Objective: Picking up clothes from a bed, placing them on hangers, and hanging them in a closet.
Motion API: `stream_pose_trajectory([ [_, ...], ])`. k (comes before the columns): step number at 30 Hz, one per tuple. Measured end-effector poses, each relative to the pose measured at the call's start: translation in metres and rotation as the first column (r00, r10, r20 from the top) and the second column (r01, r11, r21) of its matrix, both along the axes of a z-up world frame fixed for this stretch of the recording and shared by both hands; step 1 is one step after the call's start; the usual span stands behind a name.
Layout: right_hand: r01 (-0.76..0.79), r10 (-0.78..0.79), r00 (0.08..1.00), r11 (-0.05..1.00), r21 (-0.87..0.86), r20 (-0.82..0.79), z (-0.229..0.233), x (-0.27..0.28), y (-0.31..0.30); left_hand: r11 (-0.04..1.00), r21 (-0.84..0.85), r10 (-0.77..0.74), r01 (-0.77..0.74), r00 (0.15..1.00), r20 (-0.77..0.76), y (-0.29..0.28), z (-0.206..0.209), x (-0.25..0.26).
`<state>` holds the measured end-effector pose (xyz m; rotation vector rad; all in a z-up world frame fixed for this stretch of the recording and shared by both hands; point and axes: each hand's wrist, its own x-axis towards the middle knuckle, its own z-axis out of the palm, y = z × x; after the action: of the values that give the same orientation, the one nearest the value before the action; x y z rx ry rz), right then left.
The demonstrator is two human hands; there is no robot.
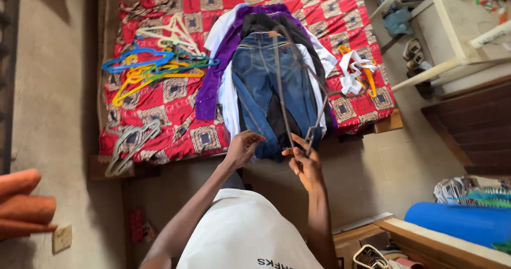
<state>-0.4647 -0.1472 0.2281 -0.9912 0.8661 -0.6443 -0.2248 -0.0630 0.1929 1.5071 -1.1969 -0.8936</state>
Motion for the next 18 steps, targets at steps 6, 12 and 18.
stream_pose_trajectory([
  [6, -0.099, 0.092, 0.98, 0.995, 0.031, 0.177, 0.028, 0.027, -0.013, 1.0, 0.026, -0.007, 0.01, 0.996, -0.094, -0.043, -0.001, 0.005],
  [12, -0.206, 0.174, 0.935, 0.976, 0.074, 0.309, -0.031, 0.033, -0.06, 0.997, -0.069, 0.021, -0.039, 0.968, -0.25, -0.087, 0.005, 0.03],
  [18, -0.223, 0.24, 0.969, 0.951, 0.213, -0.056, -0.034, 0.062, -0.074, 0.98, -0.052, 0.151, -0.192, 0.888, -0.435, -0.12, -0.01, 0.06],
])
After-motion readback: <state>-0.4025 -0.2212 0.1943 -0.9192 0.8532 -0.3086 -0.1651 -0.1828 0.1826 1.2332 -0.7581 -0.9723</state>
